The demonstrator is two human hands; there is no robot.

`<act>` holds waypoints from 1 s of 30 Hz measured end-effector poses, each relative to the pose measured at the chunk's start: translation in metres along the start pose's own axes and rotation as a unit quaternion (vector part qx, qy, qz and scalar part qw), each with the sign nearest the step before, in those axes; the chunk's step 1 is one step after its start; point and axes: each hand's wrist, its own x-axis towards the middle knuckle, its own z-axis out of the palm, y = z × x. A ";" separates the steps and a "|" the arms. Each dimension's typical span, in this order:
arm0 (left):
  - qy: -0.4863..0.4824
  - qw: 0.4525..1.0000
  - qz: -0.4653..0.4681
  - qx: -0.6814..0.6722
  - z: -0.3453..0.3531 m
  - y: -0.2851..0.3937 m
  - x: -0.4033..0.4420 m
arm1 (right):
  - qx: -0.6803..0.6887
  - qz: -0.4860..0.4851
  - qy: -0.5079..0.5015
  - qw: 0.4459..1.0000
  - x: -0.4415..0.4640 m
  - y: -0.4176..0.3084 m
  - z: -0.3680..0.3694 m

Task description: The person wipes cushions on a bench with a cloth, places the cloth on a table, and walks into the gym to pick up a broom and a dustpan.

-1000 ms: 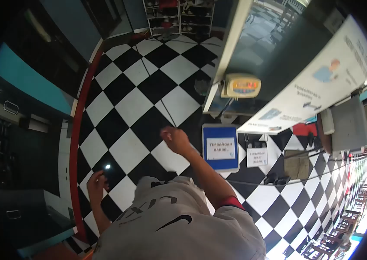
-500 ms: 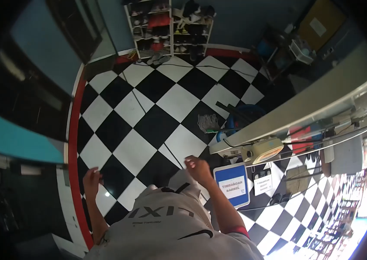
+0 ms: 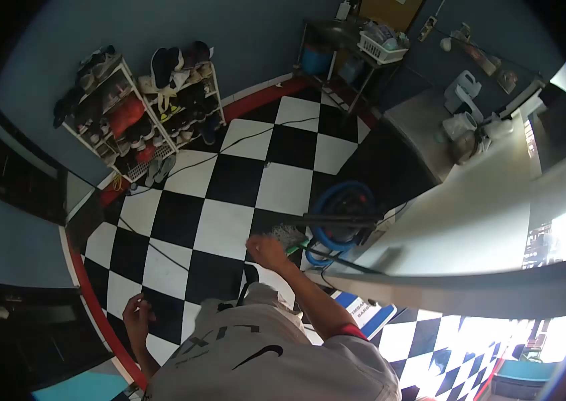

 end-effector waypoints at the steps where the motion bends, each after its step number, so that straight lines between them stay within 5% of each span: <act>1: -0.011 1.000 -0.014 0.003 0.000 0.008 0.016 | 0.011 0.005 0.011 1.000 0.035 -0.014 -0.009; 7: 0.056 0.997 -0.056 0.007 -0.014 0.022 0.148 | 0.044 0.012 0.079 0.996 0.187 -0.032 -0.040; 14: -0.056 0.997 -0.046 -0.020 0.001 0.006 0.363 | -0.127 0.136 0.011 0.982 0.208 0.057 -0.004; 19: -0.182 0.982 -0.033 0.029 0.058 0.070 0.483 | -0.172 0.300 -0.027 0.938 0.204 0.063 -0.005; 23: -0.273 0.960 0.008 0.062 0.088 0.085 0.531 | -0.092 0.320 0.073 0.940 0.223 0.076 -0.001; 30: -0.199 0.977 -0.020 0.081 0.113 0.115 0.553 | -0.202 0.230 -0.114 0.945 0.333 0.097 -0.001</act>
